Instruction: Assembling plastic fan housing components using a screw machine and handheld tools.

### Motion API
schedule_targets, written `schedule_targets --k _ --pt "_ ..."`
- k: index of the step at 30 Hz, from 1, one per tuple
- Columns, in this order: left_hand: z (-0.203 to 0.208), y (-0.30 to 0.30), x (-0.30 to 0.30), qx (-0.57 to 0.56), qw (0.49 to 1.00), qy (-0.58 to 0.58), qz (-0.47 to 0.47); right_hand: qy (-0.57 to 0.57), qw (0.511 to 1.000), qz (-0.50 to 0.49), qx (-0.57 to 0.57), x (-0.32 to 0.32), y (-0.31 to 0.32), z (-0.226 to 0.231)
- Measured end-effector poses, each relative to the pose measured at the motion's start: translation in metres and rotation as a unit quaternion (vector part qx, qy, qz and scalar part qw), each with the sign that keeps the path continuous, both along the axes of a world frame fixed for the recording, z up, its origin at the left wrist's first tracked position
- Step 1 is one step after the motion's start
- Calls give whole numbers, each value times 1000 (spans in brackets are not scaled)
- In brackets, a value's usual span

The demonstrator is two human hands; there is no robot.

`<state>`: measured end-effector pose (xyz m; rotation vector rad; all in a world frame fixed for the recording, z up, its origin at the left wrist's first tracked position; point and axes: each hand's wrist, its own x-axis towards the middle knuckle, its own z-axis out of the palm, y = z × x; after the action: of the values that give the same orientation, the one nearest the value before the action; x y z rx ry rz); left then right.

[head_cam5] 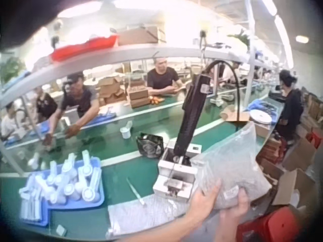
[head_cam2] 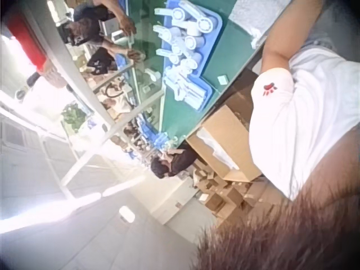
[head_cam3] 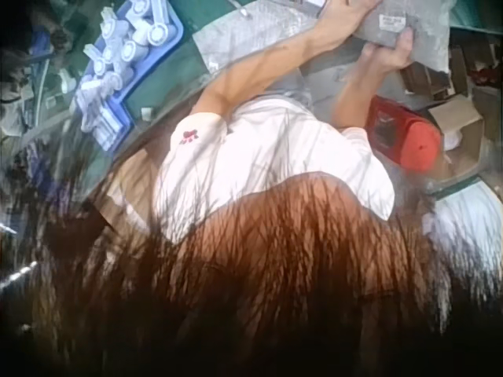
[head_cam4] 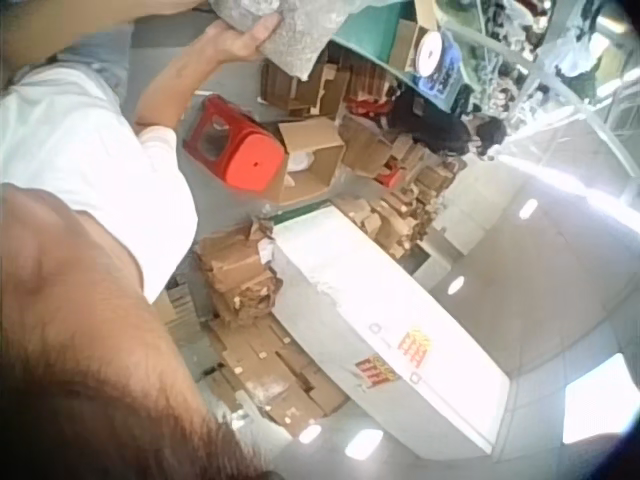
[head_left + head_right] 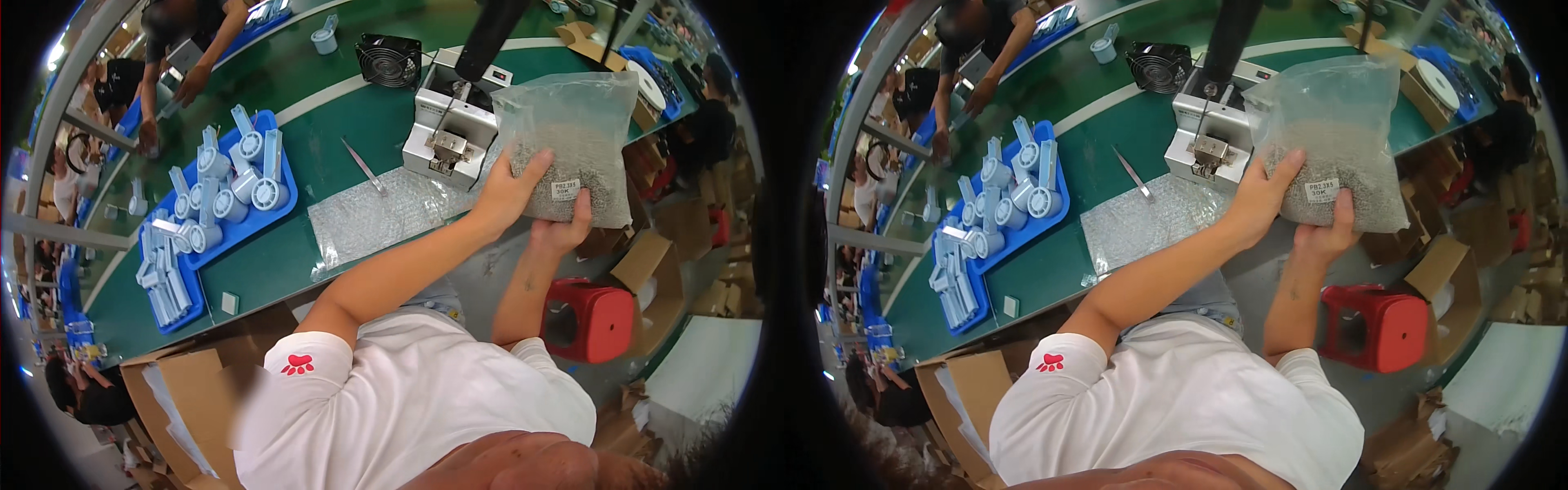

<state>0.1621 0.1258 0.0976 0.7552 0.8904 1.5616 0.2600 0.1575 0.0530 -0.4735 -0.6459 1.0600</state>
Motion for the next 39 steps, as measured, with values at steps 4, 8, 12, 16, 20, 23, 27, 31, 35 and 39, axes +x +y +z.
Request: schedule_targets --k 4,8,12,16,20,23,27,31,35,39 --pt "-9 16 -1 44 993 -112 16 -43 999 -5 0 -12 4 13" --pt "0 24 -6 22 980 -198 -8 -98 994 -46 27 -21 7 37" --pt "4 31 -3 53 951 -298 -64 -192 975 -88 66 -18 9 62" --pt "4 38 2 100 931 -335 -107 -227 966 -99 72 -12 17 71" --pt "1 43 1 93 928 -345 -103 -235 966 -99 34 -14 20 72" --pt "-1 45 0 87 926 -355 -95 -235 967 -91 30 -16 21 70" --pt "3 44 -2 78 923 -366 -84 -229 969 -87 35 -18 24 68" --pt "3 45 -5 68 937 -335 -68 -214 974 -69 39 -20 28 63" --pt "0 45 -5 46 948 -310 -53 -196 979 -47 29 -19 28 55" --pt "6 40 -7 -7 960 -280 -25 -147 988 -36 -9 -19 31 45"
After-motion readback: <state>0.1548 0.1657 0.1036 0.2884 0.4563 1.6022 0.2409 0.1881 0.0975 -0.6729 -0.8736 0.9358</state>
